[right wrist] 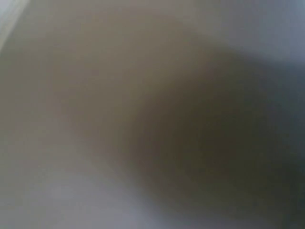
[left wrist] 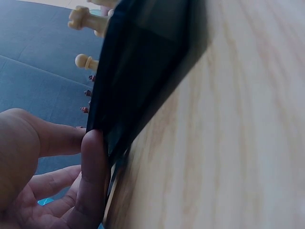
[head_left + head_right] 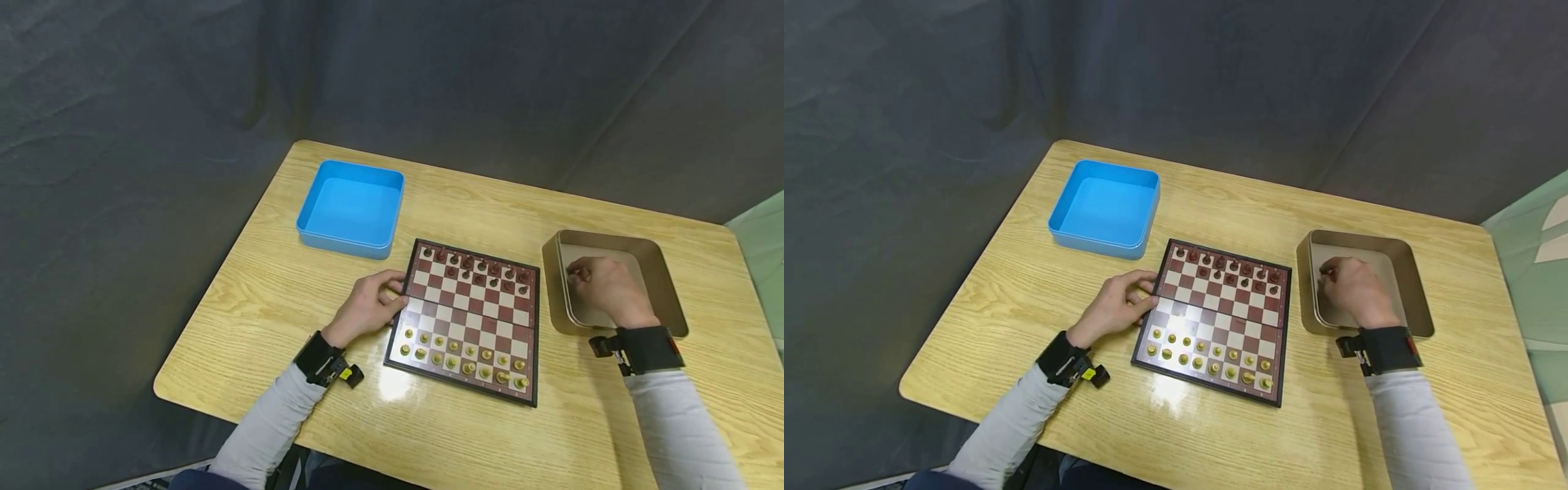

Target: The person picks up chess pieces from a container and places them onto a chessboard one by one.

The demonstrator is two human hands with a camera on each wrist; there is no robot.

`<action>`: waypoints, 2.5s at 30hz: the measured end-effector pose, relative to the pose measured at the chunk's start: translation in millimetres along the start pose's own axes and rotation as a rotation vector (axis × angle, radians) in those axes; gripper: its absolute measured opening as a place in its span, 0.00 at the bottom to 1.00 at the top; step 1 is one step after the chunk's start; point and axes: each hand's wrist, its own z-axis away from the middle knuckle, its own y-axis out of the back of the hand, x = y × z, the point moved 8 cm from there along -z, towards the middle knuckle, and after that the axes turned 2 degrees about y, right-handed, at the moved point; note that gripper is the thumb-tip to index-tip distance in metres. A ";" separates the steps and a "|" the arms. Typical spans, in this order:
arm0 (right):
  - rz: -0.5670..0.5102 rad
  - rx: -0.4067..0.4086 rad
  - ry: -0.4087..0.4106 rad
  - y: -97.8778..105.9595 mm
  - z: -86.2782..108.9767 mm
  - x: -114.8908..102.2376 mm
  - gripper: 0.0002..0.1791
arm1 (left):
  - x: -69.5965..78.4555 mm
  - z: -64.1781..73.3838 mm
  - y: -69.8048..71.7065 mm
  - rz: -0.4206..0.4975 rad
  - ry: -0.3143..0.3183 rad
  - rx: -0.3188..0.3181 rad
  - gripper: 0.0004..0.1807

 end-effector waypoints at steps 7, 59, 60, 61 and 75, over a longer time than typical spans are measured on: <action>0.000 0.017 -0.024 -0.6 0.7 -1.1 0.12 | 0.7 -0.2 -0.5 0.006 -0.017 -0.002 0.25; -0.093 0.330 0.002 31.8 26.3 -0.9 0.03 | -1.8 -1.3 0.5 -0.016 -0.014 0.006 0.25; -0.085 0.347 0.020 34.2 26.7 -3.2 0.02 | -1.6 -1.2 0.5 -0.016 -0.014 0.006 0.25; -0.081 0.364 0.040 37.0 27.3 -5.8 0.02 | -1.5 -1.2 0.4 -0.015 -0.015 0.006 0.25; -0.043 0.490 0.171 56.8 34.2 -29.0 0.03 | -4.6 -1.2 -0.9 -0.012 -0.001 0.002 0.25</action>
